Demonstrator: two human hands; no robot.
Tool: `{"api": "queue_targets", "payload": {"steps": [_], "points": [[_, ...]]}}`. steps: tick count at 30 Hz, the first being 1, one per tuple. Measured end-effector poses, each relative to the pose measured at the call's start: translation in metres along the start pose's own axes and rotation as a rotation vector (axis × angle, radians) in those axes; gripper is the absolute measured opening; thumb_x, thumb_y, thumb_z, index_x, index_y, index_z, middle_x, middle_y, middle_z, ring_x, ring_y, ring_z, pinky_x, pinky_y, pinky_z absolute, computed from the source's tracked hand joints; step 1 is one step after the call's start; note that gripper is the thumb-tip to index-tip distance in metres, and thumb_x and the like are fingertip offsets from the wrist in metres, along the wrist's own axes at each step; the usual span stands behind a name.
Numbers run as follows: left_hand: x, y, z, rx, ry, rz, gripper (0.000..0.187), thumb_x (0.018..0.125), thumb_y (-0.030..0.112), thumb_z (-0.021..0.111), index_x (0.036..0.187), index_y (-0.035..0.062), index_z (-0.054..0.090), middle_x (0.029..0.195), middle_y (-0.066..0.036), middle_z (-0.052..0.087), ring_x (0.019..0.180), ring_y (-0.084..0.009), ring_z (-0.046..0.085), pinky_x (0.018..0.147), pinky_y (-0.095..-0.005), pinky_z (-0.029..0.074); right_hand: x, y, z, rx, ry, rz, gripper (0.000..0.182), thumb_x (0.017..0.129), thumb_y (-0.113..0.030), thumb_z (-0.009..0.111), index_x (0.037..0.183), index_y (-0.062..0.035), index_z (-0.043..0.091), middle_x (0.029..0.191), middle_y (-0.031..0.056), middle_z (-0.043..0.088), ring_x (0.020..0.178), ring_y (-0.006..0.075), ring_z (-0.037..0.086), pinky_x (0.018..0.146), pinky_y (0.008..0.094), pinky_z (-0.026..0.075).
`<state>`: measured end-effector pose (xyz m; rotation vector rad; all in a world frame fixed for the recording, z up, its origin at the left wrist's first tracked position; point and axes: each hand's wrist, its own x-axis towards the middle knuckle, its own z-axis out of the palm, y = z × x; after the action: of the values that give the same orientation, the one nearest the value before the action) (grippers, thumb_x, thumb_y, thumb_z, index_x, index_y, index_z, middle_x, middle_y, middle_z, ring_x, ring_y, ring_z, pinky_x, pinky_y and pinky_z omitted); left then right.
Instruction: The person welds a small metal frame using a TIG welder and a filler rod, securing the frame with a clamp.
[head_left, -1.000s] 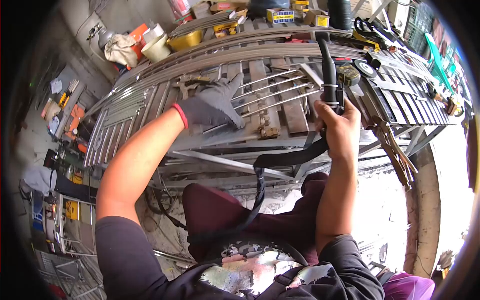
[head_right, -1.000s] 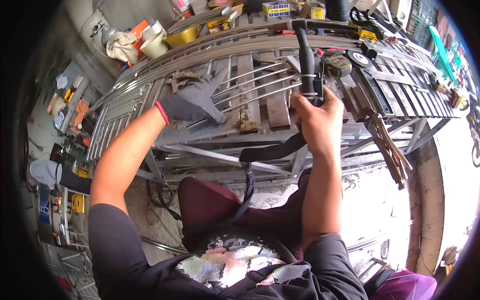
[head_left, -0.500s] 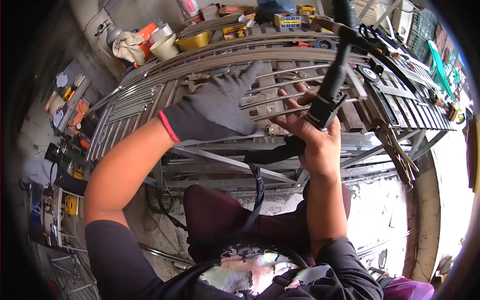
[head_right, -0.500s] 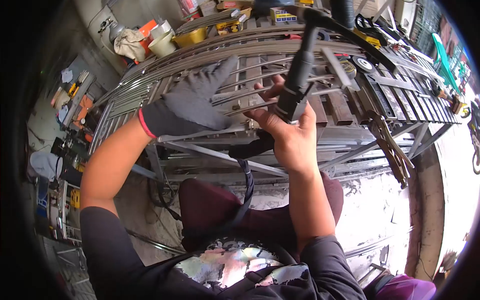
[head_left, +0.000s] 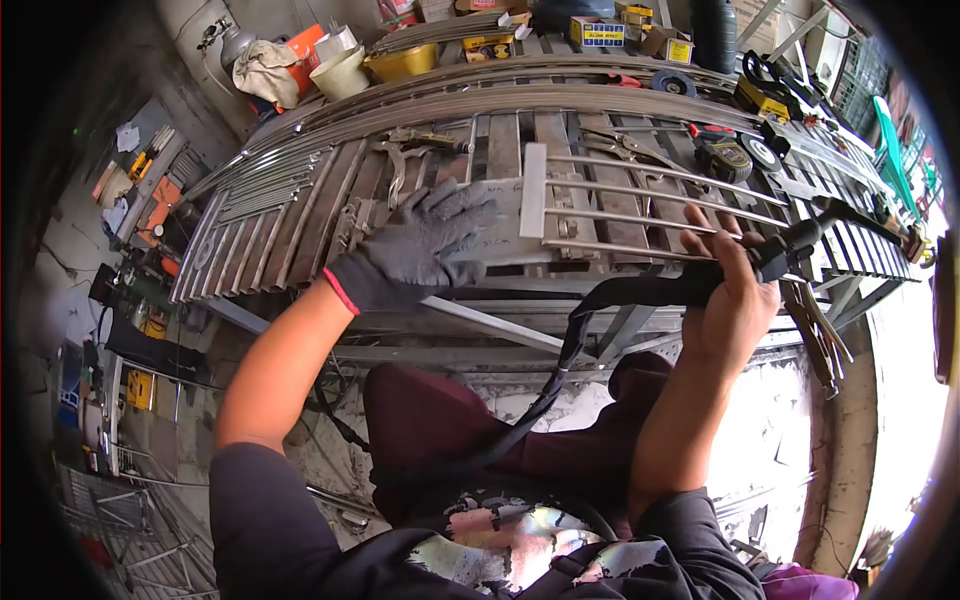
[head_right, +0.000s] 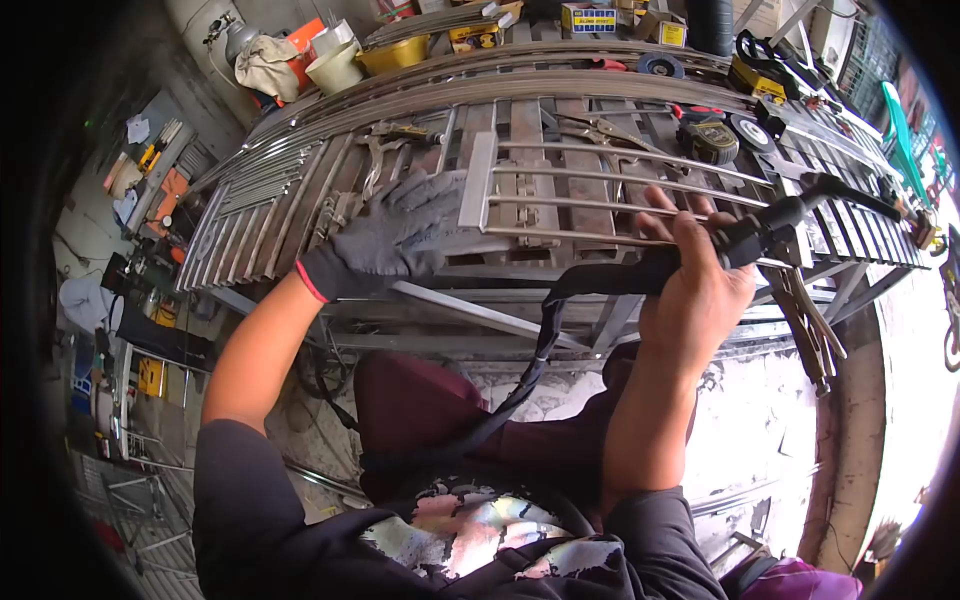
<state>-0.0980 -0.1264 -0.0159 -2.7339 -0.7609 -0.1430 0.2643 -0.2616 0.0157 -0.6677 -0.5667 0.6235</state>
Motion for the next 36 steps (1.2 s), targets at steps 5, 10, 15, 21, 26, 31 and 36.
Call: {"api": "queue_targets", "payload": {"steps": [5, 10, 15, 21, 26, 31, 36], "points": [[0.031, -0.024, -0.005, -0.008, -0.009, -0.02, 0.075, 0.107, 0.044, 0.058, 0.171, 0.0131, 0.035, 0.177, -0.016, 0.031, 0.166, -0.0388, 0.022, 0.135, -0.0564, 0.017, 0.004, -0.01, -0.009, 0.013, 0.031, -0.047, 0.016, 0.097, 0.01, 0.065, 0.112, 0.0052, 0.059, 0.137, 0.037, 0.059, 0.112, 0.0529, 0.075, 0.081, 0.0424, 0.072], [0.057, -0.058, 0.018, 0.012, -0.006, -0.042, 0.061, 0.112, 0.039, 0.053, 0.167, 0.0144, 0.045, 0.175, -0.014, 0.039, 0.163, -0.0373, 0.032, 0.133, -0.053, 0.024, 0.003, -0.017, -0.015, -0.028, 0.031, -0.016, 0.016, 0.098, 0.01, 0.064, 0.113, 0.0053, 0.061, 0.135, 0.0379, 0.061, 0.11, 0.0509, 0.076, 0.08, 0.0409, 0.071], [0.085, -0.063, 0.006, -0.23, 0.121, -0.238, 0.039, 0.111, 0.026, 0.059, 0.144, 0.0102, 0.071, 0.149, -0.014, 0.068, 0.144, -0.0348, 0.058, 0.12, -0.0478, 0.045, 0.003, -0.003, -0.014, -0.022, -0.013, 0.016, 0.017, 0.099, 0.012, 0.063, 0.114, 0.0053, 0.06, 0.133, 0.0345, 0.063, 0.109, 0.0487, 0.077, 0.08, 0.0403, 0.071], [0.039, -0.017, -0.042, -0.52, 0.4, -0.271, 0.043, 0.106, 0.027, 0.068, 0.143, 0.0056, 0.07, 0.131, -0.014, 0.077, 0.12, -0.035, 0.07, 0.108, -0.0465, 0.053, -0.011, 0.041, 0.01, -0.038, -0.064, 0.152, 0.023, 0.099, 0.012, 0.067, 0.116, 0.0067, 0.052, 0.124, 0.0174, 0.06, 0.104, 0.0367, 0.08, 0.084, 0.0368, 0.07], [-0.008, 0.04, -0.081, -0.146, 0.311, -0.103, 0.056, 0.107, 0.036, 0.065, 0.154, 0.0063, 0.06, 0.152, -0.013, 0.064, 0.141, -0.0338, 0.057, 0.124, -0.0518, 0.038, -0.018, 0.073, 0.034, -0.378, -0.295, 0.086, 0.02, 0.095, 0.0, 0.073, 0.107, 0.0012, 0.057, 0.084, 0.0077, 0.068, 0.083, 0.0234, 0.081, 0.067, 0.034, 0.065], [-0.047, 0.038, -0.025, -0.038, 0.185, -0.304, 0.067, 0.106, 0.046, 0.065, 0.159, 0.0067, 0.054, 0.159, -0.014, 0.057, 0.153, -0.0343, 0.044, 0.131, -0.0532, 0.024, 0.007, 0.038, 0.031, -0.422, -0.396, 0.476, 0.016, 0.095, -0.006, 0.07, 0.104, 0.0036, 0.061, 0.078, 0.0132, 0.073, 0.057, 0.0227, 0.074, 0.046, 0.0334, 0.057], [-0.041, 0.04, -0.024, -0.006, 0.195, -0.296, 0.074, 0.104, 0.05, 0.066, 0.157, -0.0002, 0.053, 0.158, -0.017, 0.057, 0.148, -0.0366, 0.05, 0.128, -0.0547, 0.029, 0.013, 0.024, 0.022, -0.5, -0.452, 0.555, 0.022, 0.103, -0.02, 0.074, 0.11, -0.0008, 0.065, 0.073, 0.0133, 0.071, 0.052, 0.0235, 0.071, 0.044, 0.0314, 0.052]]}}
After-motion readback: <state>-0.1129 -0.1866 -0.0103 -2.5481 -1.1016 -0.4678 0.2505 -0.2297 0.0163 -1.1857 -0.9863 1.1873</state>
